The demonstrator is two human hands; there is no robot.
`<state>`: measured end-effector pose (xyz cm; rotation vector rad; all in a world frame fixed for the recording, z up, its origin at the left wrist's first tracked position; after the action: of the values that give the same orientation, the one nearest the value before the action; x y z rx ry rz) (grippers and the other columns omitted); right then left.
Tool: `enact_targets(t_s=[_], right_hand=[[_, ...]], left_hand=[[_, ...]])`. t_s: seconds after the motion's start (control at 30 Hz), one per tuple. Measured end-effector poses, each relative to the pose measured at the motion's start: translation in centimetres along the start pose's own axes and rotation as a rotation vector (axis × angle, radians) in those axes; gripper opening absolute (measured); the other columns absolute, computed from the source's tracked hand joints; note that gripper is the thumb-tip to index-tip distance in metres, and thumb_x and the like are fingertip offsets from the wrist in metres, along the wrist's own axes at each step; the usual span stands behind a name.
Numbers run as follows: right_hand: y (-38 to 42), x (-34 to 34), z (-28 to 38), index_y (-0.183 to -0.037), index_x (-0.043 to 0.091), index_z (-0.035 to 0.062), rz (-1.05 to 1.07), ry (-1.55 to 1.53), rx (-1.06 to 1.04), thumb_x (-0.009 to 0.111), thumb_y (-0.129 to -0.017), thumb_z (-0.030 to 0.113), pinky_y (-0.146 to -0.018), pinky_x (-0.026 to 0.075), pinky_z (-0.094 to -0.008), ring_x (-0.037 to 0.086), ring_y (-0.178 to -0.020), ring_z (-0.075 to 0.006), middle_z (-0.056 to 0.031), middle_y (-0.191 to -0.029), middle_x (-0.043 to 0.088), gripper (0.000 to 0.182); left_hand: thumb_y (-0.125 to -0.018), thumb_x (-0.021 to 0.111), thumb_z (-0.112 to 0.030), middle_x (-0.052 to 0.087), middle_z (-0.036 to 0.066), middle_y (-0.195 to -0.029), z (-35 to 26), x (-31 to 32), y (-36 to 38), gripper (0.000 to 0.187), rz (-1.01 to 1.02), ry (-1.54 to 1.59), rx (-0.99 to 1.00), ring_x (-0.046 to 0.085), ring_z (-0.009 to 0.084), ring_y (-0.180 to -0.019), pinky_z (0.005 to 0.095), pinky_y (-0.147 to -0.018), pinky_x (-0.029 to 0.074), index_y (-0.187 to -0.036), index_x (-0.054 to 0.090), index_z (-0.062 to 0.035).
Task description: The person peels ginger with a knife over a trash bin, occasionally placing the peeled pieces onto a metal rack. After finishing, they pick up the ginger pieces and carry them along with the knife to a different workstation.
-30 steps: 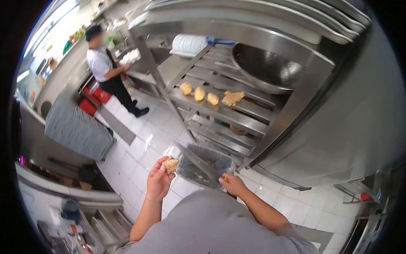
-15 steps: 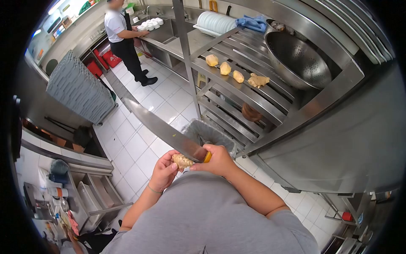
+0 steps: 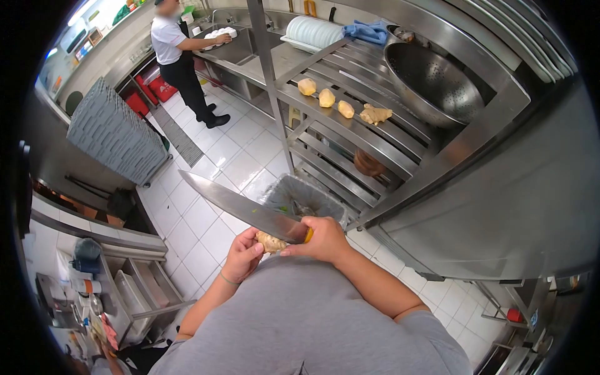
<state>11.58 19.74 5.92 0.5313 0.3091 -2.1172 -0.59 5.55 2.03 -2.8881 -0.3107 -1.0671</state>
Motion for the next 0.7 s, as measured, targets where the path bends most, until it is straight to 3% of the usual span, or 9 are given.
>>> enact_targets(t_s=[0.2, 0.37, 0.43, 0.57, 0.63, 0.7], right_hand=[[0.6, -0.8, 0.0, -0.078, 0.070, 0.0060, -0.042, 0.023, 0.032, 0.097, -0.055, 0.063, -0.068, 0.056, -0.0387, 0.073, -0.070, -0.0287, -0.0097, -0.074, 0.073, 0.068], [1.0, -1.0, 2.0, -0.071, 0.065, 0.0096, 0.010, 0.298, -0.006, 0.095, -0.057, 0.061, -0.069, 0.057, -0.0410, 0.073, -0.073, -0.0281, -0.0044, -0.075, 0.073, 0.061], [1.0, -1.0, 1.5, -0.070, 0.063, 0.0097, -0.012, 0.292, -0.009, 0.095, -0.057, 0.060, -0.068, 0.057, -0.0413, 0.073, -0.072, -0.0278, -0.0039, -0.075, 0.072, 0.061], [1.0, -1.7, 1.6, -0.068, 0.059, 0.0103, -0.147, 0.304, -0.127, 0.094, -0.057, 0.062, -0.066, 0.056, -0.0417, 0.071, -0.069, -0.0273, -0.0041, -0.073, 0.070, 0.063], [0.9, -1.9, 2.6, -0.067, 0.058, 0.0105, -0.136, 0.344, -0.144, 0.094, -0.056, 0.062, -0.065, 0.056, -0.0417, 0.070, -0.069, -0.0274, -0.0047, -0.072, 0.069, 0.064], [0.8, -1.8, 3.0, -0.067, 0.057, 0.0107, -0.125, 0.384, -0.162, 0.094, -0.056, 0.062, -0.064, 0.056, -0.0417, 0.070, -0.068, -0.0274, -0.0053, -0.071, 0.068, 0.064]], left_hand=[[-0.100, 0.071, -0.010, 0.070, 0.011, -0.127, 0.1, 0.2, -0.3, 0.044, -0.011, -0.057, 0.017, 0.066, 0.0187, -0.120, 0.0326, -0.106, 0.051, -0.140, 0.058, 0.0027], [-0.100, 0.071, -0.012, 0.071, 0.012, -0.126, 2.1, -2.1, 0.4, 0.039, 0.029, -0.079, -0.110, 0.068, 0.0178, -0.116, 0.0305, -0.099, 0.054, -0.135, 0.061, 0.0029], [-0.102, 0.069, -0.013, 0.071, 0.015, -0.125, 2.5, -2.9, 0.3, 0.036, -0.107, -0.115, -0.154, 0.071, 0.0204, -0.110, 0.0323, -0.093, 0.058, -0.132, 0.061, 0.0045], [-0.103, 0.067, -0.013, 0.071, 0.018, -0.125, 1.0, 0.2, -0.2, 0.035, -0.122, -0.092, -0.245, 0.073, 0.0250, -0.109, 0.0367, -0.091, 0.061, -0.132, 0.060, 0.0065], [-0.100, 0.068, -0.010, 0.071, 0.022, -0.121, 1.2, 0.4, -0.6, 0.039, -0.144, 0.011, -0.241, 0.075, 0.0309, -0.103, 0.0385, -0.088, 0.064, -0.131, 0.055, 0.0105], [-0.101, 0.067, -0.010, 0.070, 0.024, -0.123, 1.1, 0.6, -0.9, 0.038, -0.130, 0.045, -0.243, 0.074, 0.0332, -0.108, 0.0416, -0.093, 0.063, -0.130, 0.055, 0.0119]])
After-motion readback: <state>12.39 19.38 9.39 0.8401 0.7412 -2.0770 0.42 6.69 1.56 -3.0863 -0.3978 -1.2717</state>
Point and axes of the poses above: each hand's wrist, its own y-axis away from the middle knuckle, its own x-axis out of the palm, z = x × y, the point moved 10 cm from there along -y, towards the middle knuckle
